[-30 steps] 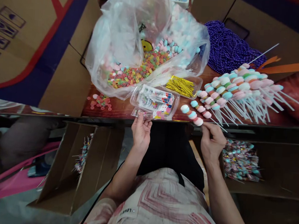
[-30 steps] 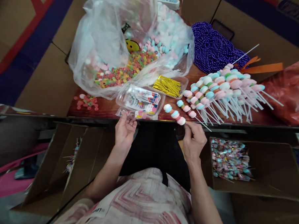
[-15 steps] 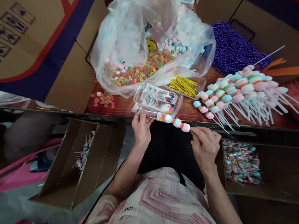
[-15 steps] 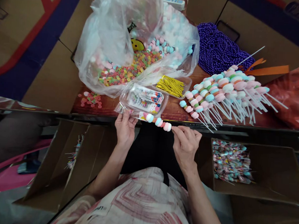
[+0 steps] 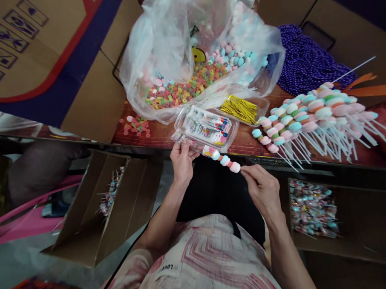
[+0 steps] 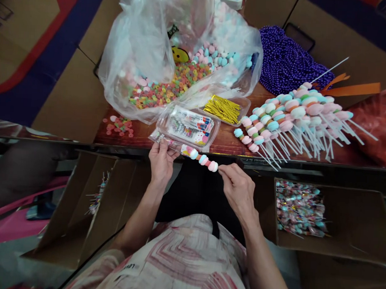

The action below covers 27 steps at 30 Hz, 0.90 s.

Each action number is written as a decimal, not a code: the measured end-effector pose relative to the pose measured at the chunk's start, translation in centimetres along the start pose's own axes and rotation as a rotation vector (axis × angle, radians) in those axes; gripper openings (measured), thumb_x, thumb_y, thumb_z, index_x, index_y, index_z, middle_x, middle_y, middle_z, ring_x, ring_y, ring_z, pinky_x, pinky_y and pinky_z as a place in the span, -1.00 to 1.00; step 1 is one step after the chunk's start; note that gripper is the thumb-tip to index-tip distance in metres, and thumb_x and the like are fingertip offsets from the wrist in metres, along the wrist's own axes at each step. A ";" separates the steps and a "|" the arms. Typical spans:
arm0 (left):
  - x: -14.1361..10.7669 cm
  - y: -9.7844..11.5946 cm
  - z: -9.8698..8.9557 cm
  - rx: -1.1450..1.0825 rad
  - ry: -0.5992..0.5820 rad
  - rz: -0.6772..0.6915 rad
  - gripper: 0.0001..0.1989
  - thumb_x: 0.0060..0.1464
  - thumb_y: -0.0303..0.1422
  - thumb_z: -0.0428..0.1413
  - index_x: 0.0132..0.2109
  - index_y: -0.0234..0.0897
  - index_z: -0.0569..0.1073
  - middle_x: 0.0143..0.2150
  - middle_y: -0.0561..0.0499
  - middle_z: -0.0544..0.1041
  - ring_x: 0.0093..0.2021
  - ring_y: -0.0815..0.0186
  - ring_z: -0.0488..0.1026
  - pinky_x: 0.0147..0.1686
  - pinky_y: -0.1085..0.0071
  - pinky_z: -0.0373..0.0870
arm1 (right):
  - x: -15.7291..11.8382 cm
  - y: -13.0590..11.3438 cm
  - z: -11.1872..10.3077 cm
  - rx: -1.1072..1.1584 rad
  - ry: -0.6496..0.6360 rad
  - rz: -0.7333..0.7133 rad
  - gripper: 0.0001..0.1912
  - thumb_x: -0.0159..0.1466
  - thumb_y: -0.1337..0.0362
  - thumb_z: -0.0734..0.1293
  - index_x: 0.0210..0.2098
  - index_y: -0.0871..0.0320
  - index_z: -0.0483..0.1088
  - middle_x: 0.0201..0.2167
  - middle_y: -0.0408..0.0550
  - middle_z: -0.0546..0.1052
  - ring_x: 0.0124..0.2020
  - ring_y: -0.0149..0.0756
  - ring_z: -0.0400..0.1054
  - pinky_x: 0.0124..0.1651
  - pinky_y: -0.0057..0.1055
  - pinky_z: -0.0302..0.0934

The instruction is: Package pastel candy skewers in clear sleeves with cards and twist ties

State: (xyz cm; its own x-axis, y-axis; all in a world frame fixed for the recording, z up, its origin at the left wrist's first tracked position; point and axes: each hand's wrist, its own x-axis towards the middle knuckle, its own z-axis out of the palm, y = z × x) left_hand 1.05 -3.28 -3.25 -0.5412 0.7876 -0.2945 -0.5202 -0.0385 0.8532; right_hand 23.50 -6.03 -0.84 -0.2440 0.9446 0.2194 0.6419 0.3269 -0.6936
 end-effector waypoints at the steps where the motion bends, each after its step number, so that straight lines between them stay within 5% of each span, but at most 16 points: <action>1: 0.0 -0.1 -0.1 0.013 -0.006 0.004 -0.54 -0.12 0.01 0.33 -0.24 -0.22 0.43 -0.42 0.10 0.54 -0.50 0.40 0.53 -0.48 0.50 0.45 | 0.0 -0.1 0.0 -0.002 -0.001 0.000 -0.83 0.37 0.31 0.27 -0.23 0.07 0.52 -0.36 -0.12 0.50 -0.34 -0.35 0.40 -0.24 -0.41 0.21; 9: -0.1 -0.7 -0.7 0.154 -0.112 0.143 -0.62 -0.02 -0.03 0.29 -0.23 -0.25 0.52 -0.33 0.06 0.58 -0.44 0.42 0.52 -0.44 0.54 0.46 | 0.3 -0.1 0.3 0.148 0.015 -0.024 -0.85 0.35 0.29 0.29 -0.27 0.09 0.52 -0.39 -0.12 0.50 -0.37 -0.35 0.39 -0.26 -0.39 0.23; 18: -1.6 -1.7 0.2 0.084 -0.046 -0.002 -0.57 -0.02 0.03 0.26 -0.25 -0.24 0.46 -0.33 0.04 0.60 -0.45 0.43 0.53 -0.39 0.53 0.46 | -0.1 -0.7 2.9 0.186 0.017 0.034 -0.83 0.35 0.30 0.26 -0.29 0.11 0.51 -0.43 -0.12 0.50 -0.41 -0.36 0.37 -0.31 -0.41 0.22; 27: -1.6 -1.0 0.7 -0.064 -0.036 -0.116 -0.48 -0.08 0.13 0.24 -0.26 -0.23 0.37 -0.33 -0.01 0.62 -0.39 0.32 0.59 -0.40 0.46 0.46 | -0.5 -0.8 3.3 0.087 0.049 0.015 -0.82 0.37 0.32 0.25 -0.20 0.10 0.52 -0.33 -0.09 0.58 -0.39 -0.34 0.46 -0.27 -0.41 0.30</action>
State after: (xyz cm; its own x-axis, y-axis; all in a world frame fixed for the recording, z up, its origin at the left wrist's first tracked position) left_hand 2.92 -4.03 -3.34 -0.4517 0.8107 -0.3725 -0.6195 0.0155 0.7848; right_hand 20.69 -6.86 -2.69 -0.1979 0.9502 0.2406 0.5793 0.3114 -0.7533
